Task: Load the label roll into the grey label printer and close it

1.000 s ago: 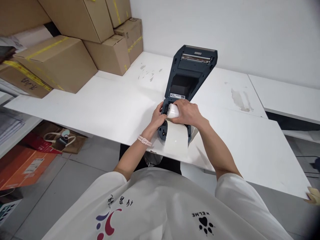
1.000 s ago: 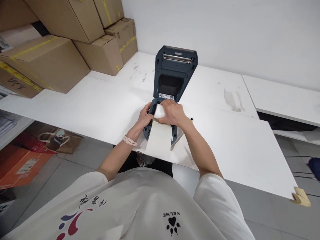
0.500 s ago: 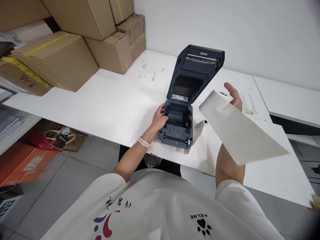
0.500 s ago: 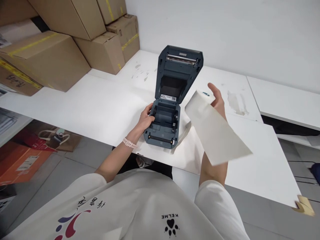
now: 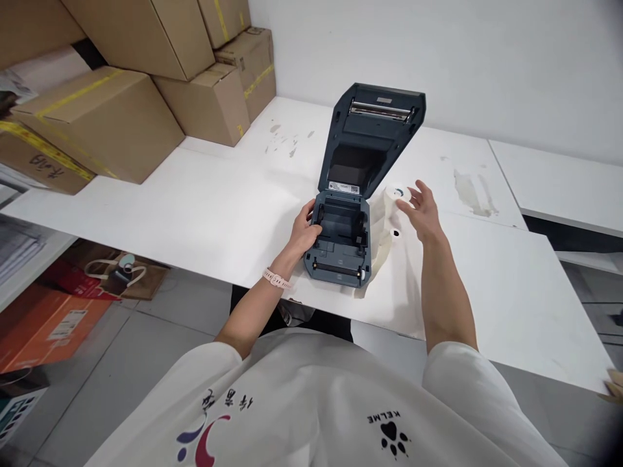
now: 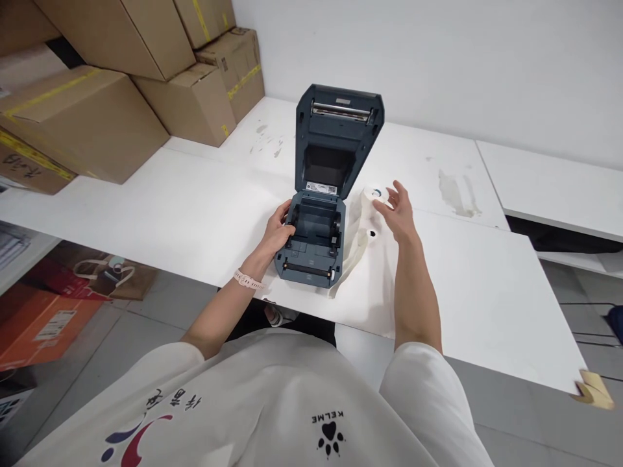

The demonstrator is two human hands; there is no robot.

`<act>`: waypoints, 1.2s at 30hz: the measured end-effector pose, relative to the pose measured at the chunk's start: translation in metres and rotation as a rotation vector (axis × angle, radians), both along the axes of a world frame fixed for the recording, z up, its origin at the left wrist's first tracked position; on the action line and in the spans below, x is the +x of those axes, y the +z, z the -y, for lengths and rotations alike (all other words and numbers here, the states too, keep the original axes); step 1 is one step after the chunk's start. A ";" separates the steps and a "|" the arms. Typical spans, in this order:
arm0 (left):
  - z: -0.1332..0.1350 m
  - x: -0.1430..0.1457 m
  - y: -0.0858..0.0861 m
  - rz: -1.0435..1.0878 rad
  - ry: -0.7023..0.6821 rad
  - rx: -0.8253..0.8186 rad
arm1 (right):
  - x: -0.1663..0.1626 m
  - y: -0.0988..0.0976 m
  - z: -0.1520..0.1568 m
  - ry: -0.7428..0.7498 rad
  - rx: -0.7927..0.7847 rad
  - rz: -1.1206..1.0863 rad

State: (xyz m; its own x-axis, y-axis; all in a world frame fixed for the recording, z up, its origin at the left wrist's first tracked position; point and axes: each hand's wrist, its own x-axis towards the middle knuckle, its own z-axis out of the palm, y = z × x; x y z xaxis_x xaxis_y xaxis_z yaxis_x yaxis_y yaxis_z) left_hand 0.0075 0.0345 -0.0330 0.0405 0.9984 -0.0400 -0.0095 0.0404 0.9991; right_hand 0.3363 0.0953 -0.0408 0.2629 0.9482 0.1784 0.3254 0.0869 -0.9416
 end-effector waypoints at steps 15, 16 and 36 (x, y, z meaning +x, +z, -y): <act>0.001 0.000 0.005 0.014 -0.024 -0.038 | -0.040 0.061 0.087 0.731 -0.021 -0.101; 0.001 0.000 0.005 0.014 -0.022 -0.039 | -0.055 0.074 0.084 0.741 -0.004 0.043; 0.003 -0.002 -0.003 0.152 -0.107 -0.058 | -0.155 0.037 0.174 0.351 0.393 0.850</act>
